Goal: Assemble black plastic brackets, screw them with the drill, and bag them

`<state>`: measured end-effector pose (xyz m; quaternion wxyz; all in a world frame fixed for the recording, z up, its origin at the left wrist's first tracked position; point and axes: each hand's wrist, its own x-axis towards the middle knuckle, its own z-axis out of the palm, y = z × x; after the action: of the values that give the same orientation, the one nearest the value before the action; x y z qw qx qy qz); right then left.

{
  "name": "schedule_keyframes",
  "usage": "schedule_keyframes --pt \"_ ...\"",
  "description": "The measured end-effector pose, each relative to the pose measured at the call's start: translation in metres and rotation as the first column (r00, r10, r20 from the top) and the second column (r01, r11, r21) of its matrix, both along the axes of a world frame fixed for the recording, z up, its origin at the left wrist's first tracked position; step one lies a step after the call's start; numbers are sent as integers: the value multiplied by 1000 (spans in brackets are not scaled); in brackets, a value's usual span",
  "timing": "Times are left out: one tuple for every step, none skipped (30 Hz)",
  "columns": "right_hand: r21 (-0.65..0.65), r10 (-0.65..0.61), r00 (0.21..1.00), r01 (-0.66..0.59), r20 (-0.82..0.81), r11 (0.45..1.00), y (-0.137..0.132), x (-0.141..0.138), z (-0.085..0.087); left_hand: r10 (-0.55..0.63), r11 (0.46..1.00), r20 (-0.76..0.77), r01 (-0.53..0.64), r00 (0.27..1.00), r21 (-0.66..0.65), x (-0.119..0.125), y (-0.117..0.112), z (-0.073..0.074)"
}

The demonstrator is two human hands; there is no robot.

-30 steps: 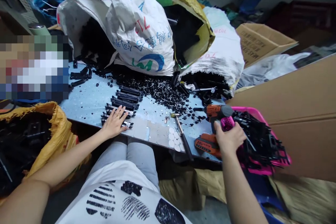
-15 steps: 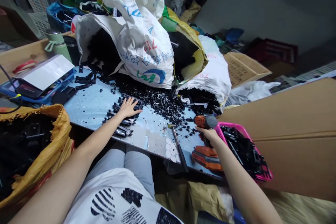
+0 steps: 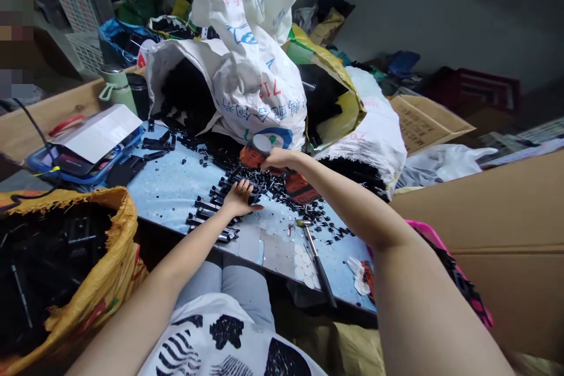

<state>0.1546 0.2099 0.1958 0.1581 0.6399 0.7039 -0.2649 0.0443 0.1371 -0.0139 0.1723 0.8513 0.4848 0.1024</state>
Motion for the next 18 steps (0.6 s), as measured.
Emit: schedule_keyframes --pt "-24 45 997 -43 59 999 8 -13 4 3 1000 4 -3 1000 -5 0 0 0" --pt "-42 83 991 -79 100 996 14 -24 8 5 1000 9 -5 1000 -19 -1 0 0" --pt "-52 111 986 -106 123 993 20 -32 10 5 999 13 -5 1000 -37 -1 0 0" --pt "-63 129 982 -121 137 991 24 -38 11 8 999 19 -7 1000 -52 -1 0 -1" --pt "-76 142 979 -132 146 988 28 -42 11 13 998 27 -11 1000 -61 0 -1 -1" --pt "-90 156 975 -143 160 986 30 -45 10 16 998 36 -14 999 -62 0 -1 -2" --pt "-106 172 968 -155 181 982 32 -48 9 15 998 45 -12 999 -59 0 -1 -2" --pt "-124 193 959 -170 206 978 33 -51 7 10 998 51 -8 999 -57 0 -1 -3" --pt "-140 214 950 -186 229 973 33 -53 5 5 998 53 -2 999 -58 1 -1 -3" --pt "-141 232 941 -202 245 969 32 -55 3 -1 998 54 5 999 -61 1 0 -3" --pt "-131 248 936 -221 251 967 30 -57 2 -8 998 54 12 999 -63 0 0 -3" --pt "-113 260 933 -238 251 965 27 -58 2 -13 998 52 16 999 -67 0 0 -3" --pt "-96 270 931 -254 246 963 24 -58 2 -14 998 51 17 999 -67 0 0 -3" --pt "-82 277 931 -265 237 961 20 -58 3 -17 998 53 20 998 -61 -1 1 -3" --pt "-74 282 934 -272 218 959 15 -58 4 -20 999 59 22 998 -48 -2 0 -3" --pt "-76 287 939 -278 191 958 11 -58 4 -19 999 67 21 998 -27 -2 0 -4" --pt "-87 293 942 -282 164 955 7 -58 4 -15 1000 76 16 997 -2 -2 0 -4" --pt "-106 299 944 -286 142 952 4 -58 4 -9 1000 84 7 996 23 -2 1 -5"
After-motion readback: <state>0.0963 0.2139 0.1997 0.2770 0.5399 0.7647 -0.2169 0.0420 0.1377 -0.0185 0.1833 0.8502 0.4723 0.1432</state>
